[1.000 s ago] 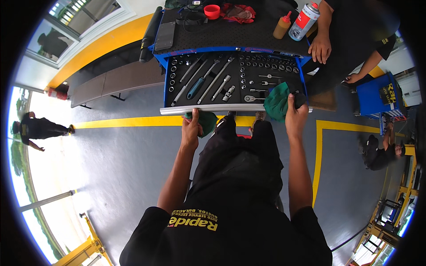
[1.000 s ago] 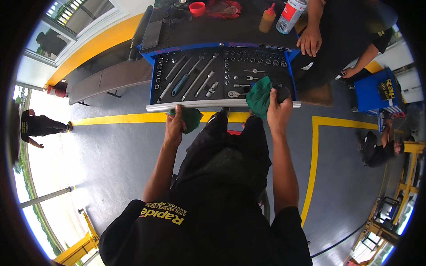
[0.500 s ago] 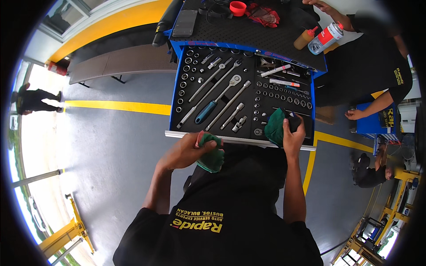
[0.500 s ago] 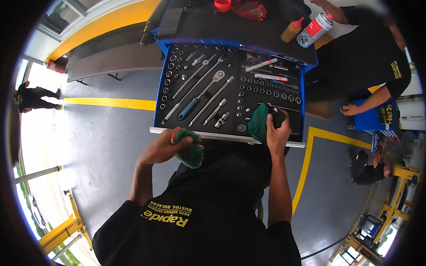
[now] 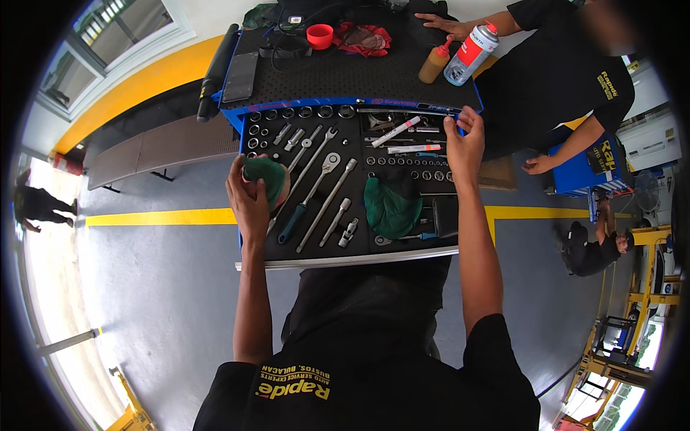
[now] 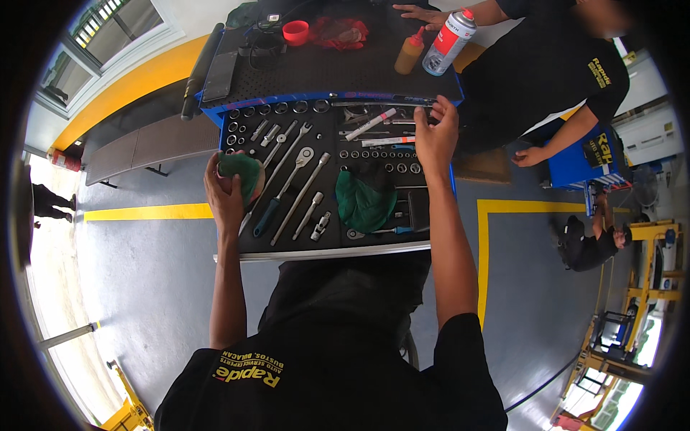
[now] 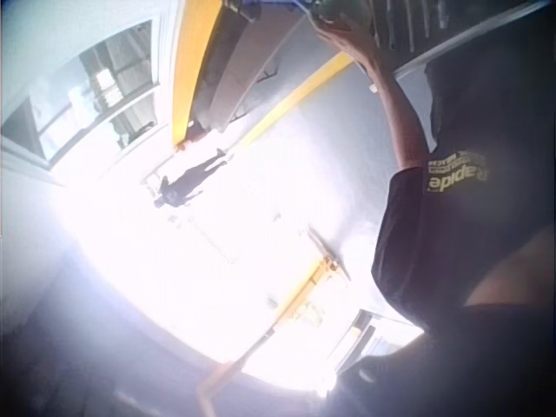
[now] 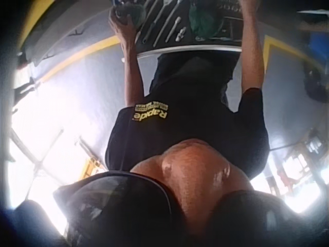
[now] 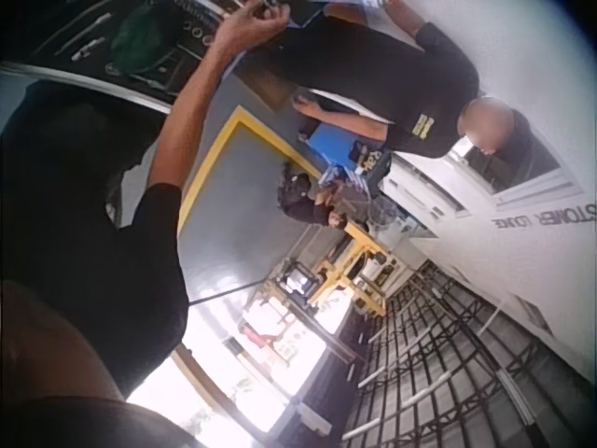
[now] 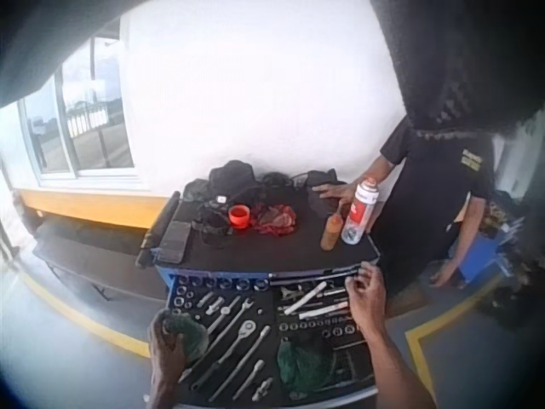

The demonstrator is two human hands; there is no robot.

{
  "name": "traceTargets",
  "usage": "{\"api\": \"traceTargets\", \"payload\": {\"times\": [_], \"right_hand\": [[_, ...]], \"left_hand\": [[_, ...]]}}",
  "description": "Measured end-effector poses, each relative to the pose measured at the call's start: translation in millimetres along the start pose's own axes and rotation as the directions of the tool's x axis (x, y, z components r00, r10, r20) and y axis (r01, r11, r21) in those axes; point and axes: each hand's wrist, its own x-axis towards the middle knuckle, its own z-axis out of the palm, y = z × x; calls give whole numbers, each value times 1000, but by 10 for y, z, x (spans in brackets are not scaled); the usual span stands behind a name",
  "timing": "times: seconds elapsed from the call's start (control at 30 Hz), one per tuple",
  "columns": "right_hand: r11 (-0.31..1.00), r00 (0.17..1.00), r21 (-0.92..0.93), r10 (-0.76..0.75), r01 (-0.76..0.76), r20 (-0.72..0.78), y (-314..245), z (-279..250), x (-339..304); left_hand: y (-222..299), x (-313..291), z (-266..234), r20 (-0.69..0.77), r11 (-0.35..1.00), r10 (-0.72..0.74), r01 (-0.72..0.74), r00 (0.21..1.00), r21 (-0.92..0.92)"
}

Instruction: The person wipes a yellow car lift arm with a cloth and applies a liquid from a small bottle. They then walk to a tool chest, open a drawer, and clean a socket wrench with a spray and cloth before placing it back in the drawer.

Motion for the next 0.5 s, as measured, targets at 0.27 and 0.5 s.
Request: {"api": "traceTargets", "payload": {"times": [0.27, 0.5], "right_hand": [[914, 995, 396, -104, 93, 7, 120, 72, 2387], [910, 975, 393, -45, 130, -220, 452, -284, 2404]], "left_hand": [[-162, 97, 16, 66, 930, -125, 141, 990, -341], [-128, 190, -166, 477, -6, -370, 512, 797, -859]]}}
